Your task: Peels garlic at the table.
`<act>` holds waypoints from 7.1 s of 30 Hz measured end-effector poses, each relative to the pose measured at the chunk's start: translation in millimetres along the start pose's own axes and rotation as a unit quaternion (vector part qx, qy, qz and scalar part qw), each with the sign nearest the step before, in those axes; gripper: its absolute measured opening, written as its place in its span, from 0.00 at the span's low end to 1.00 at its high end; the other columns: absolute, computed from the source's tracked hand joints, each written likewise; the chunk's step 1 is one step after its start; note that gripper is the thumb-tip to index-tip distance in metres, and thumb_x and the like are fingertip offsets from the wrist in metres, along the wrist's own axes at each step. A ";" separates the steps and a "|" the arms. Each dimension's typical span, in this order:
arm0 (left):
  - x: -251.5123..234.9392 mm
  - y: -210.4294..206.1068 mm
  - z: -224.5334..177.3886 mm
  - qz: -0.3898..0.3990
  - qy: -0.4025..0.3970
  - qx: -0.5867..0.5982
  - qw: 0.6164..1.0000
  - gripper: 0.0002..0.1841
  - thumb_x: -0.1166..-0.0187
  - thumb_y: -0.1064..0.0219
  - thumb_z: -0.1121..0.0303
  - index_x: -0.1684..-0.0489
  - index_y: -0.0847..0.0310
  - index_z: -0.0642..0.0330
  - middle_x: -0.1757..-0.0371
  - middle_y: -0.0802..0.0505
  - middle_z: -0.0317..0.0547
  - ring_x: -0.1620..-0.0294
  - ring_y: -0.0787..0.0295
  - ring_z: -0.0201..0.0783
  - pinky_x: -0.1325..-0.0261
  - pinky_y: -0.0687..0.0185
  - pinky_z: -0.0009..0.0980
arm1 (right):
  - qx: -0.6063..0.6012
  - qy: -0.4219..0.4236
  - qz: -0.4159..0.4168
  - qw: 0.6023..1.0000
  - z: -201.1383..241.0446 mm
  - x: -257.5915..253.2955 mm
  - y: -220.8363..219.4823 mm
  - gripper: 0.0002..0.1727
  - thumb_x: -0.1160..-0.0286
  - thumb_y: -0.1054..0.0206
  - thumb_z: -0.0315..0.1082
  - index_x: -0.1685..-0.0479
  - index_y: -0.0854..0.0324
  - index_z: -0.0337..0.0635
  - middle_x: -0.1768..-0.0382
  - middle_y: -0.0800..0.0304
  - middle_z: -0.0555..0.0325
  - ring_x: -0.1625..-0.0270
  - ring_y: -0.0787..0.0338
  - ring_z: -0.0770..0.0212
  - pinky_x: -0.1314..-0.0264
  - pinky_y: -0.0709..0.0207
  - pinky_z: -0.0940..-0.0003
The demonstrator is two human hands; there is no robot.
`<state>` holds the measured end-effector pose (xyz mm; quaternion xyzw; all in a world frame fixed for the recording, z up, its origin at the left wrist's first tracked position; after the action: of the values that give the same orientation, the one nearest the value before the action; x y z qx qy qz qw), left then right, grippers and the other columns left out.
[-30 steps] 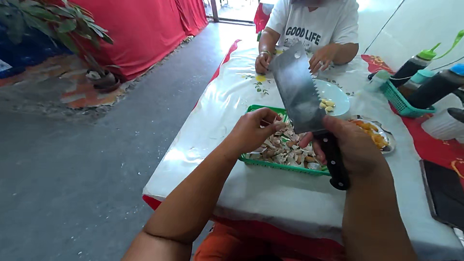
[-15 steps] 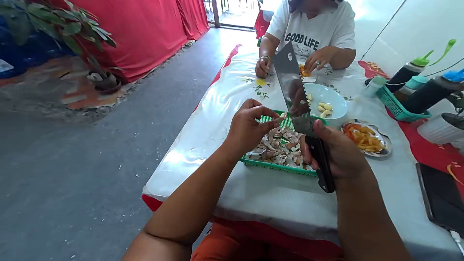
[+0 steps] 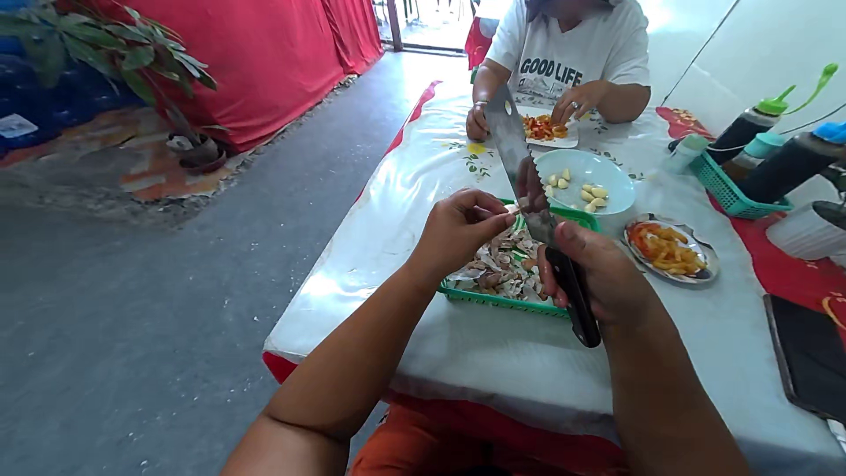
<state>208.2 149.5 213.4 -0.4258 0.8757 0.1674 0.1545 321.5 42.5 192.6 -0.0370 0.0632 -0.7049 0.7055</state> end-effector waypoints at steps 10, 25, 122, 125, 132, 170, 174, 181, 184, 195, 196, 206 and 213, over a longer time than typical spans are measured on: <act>6.0 -8.3 26.2 -0.009 0.202 0.276 0.940 0.06 0.19 0.36 0.81 0.51 0.19 0.62 0.58 0.09 0.43 0.60 0.09 0.32 0.50 0.09 0.27 | 0.011 0.022 0.020 0.999 1.4 -1.0 -5.9 0.29 0.11 0.46 0.55 0.15 0.34 0.55 0.79 0.18 0.61 0.83 0.17 0.71 0.80 0.20 0.81; 7.1 -1.8 29.9 -0.067 0.211 0.264 0.939 0.06 0.26 0.28 0.82 0.60 0.16 0.62 0.64 0.08 0.42 0.64 0.09 0.32 0.54 0.09 0.26 | 0.031 0.011 -0.002 0.999 -3.7 -5.3 -10.6 0.31 0.11 0.45 0.50 0.10 0.39 0.55 0.82 0.22 0.60 0.85 0.19 0.71 0.83 0.21 0.80; 6.1 -13.2 16.5 0.041 0.177 0.271 0.945 0.09 0.21 0.35 0.84 0.50 0.16 0.63 0.60 0.06 0.40 0.61 0.08 0.28 0.50 0.11 0.23 | 0.079 0.093 -0.031 0.992 12.7 5.1 0.9 0.33 0.15 0.44 0.63 0.17 0.31 0.56 0.83 0.22 0.67 0.86 0.20 0.74 0.83 0.21 0.82; 3.6 -11.0 18.5 0.033 0.174 0.286 0.942 0.09 0.20 0.36 0.84 0.49 0.15 0.64 0.59 0.06 0.41 0.61 0.09 0.27 0.52 0.12 0.22 | 0.046 0.091 0.009 0.995 9.9 4.3 -3.2 0.37 0.19 0.41 0.66 0.14 0.35 0.58 0.82 0.20 0.65 0.85 0.18 0.72 0.83 0.20 0.81; 3.6 -16.5 20.4 0.046 0.160 0.289 0.943 0.10 0.22 0.35 0.84 0.49 0.15 0.63 0.57 0.08 0.40 0.62 0.12 0.27 0.54 0.14 0.22 | 0.035 0.061 0.032 0.997 0.2 1.4 -8.8 0.30 0.11 0.48 0.57 0.14 0.35 0.57 0.82 0.21 0.64 0.85 0.19 0.73 0.82 0.20 0.82; 3.7 -19.5 18.9 0.031 0.165 0.330 0.929 0.11 0.15 0.41 0.81 0.42 0.16 0.63 0.54 0.07 0.41 0.56 0.07 0.31 0.46 0.10 0.26 | 0.022 0.073 0.017 0.997 1.5 2.8 -8.9 0.29 0.11 0.48 0.57 0.17 0.31 0.56 0.82 0.20 0.65 0.85 0.18 0.73 0.82 0.20 0.82; 4.5 -17.6 20.4 0.004 0.171 0.319 0.932 0.13 0.14 0.42 0.81 0.37 0.18 0.67 0.48 0.07 0.46 0.53 0.07 0.32 0.45 0.11 0.26 | 0.080 0.096 -0.015 0.992 2.6 0.6 -7.6 0.30 0.12 0.46 0.58 0.18 0.30 0.55 0.81 0.21 0.67 0.84 0.19 0.74 0.81 0.20 0.82; 3.9 -12.9 17.4 0.004 0.159 0.269 0.950 0.14 0.14 0.39 0.77 0.34 0.18 0.63 0.44 0.08 0.44 0.53 0.09 0.31 0.48 0.12 0.25 | 0.096 0.104 -0.018 0.990 2.8 -0.1 -9.7 0.32 0.14 0.43 0.60 0.16 0.32 0.57 0.81 0.22 0.67 0.84 0.19 0.74 0.81 0.20 0.83; 3.3 -6.7 12.9 -0.010 0.141 0.190 0.972 0.11 0.16 0.36 0.76 0.40 0.17 0.60 0.54 0.08 0.39 0.60 0.09 0.29 0.56 0.12 0.24 | 0.098 0.098 -0.022 0.990 3.7 -0.2 -8.6 0.33 0.14 0.43 0.60 0.14 0.33 0.57 0.82 0.22 0.67 0.84 0.19 0.74 0.81 0.20 0.83; 1.4 -1.1 3.1 -0.015 0.082 0.137 0.987 0.12 0.18 0.33 0.78 0.41 0.13 0.66 0.55 0.05 0.42 0.58 0.07 0.29 0.50 0.09 0.27 | 0.048 0.084 0.011 0.995 -1.6 -1.3 -8.8 0.31 0.12 0.45 0.57 0.14 0.35 0.59 0.82 0.21 0.66 0.83 0.18 0.73 0.79 0.19 0.82; 1.6 -1.4 4.3 -0.017 0.086 0.145 0.986 0.12 0.19 0.33 0.78 0.40 0.13 0.66 0.54 0.05 0.42 0.57 0.07 0.30 0.48 0.09 0.27 | 0.054 0.085 0.009 0.995 -2.2 -1.7 -8.5 0.30 0.12 0.45 0.57 0.14 0.35 0.59 0.81 0.21 0.66 0.83 0.18 0.74 0.79 0.19 0.82; 2.1 -9.6 15.0 -0.006 0.148 0.256 0.955 0.13 0.20 0.31 0.78 0.40 0.16 0.70 0.53 0.07 0.46 0.55 0.07 0.32 0.46 0.09 0.28 | 0.067 0.106 -0.023 0.992 -0.8 -1.8 -8.0 0.30 0.13 0.44 0.59 0.17 0.30 0.57 0.83 0.20 0.69 0.83 0.17 0.74 0.79 0.19 0.82; 2.6 -15.3 16.4 0.029 0.148 0.296 0.943 0.16 0.22 0.31 0.80 0.37 0.17 0.67 0.47 0.08 0.47 0.50 0.07 0.35 0.42 0.10 0.30 | 0.019 0.085 -0.070 0.994 -1.8 1.0 7.4 0.34 0.18 0.42 0.65 0.22 0.27 0.52 0.82 0.20 0.64 0.85 0.18 0.71 0.81 0.18 0.79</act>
<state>220.9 145.7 195.1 -0.3549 0.9108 -0.1602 0.1370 328.5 41.6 189.8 0.0322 0.1070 -0.7542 0.6471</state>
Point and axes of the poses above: each hand's wrist, its own x-axis away from the middle knuckle, its own y-axis out of the back of the hand, z = x × y, the point moved 10 cm from there along -x, towards the middle knuckle
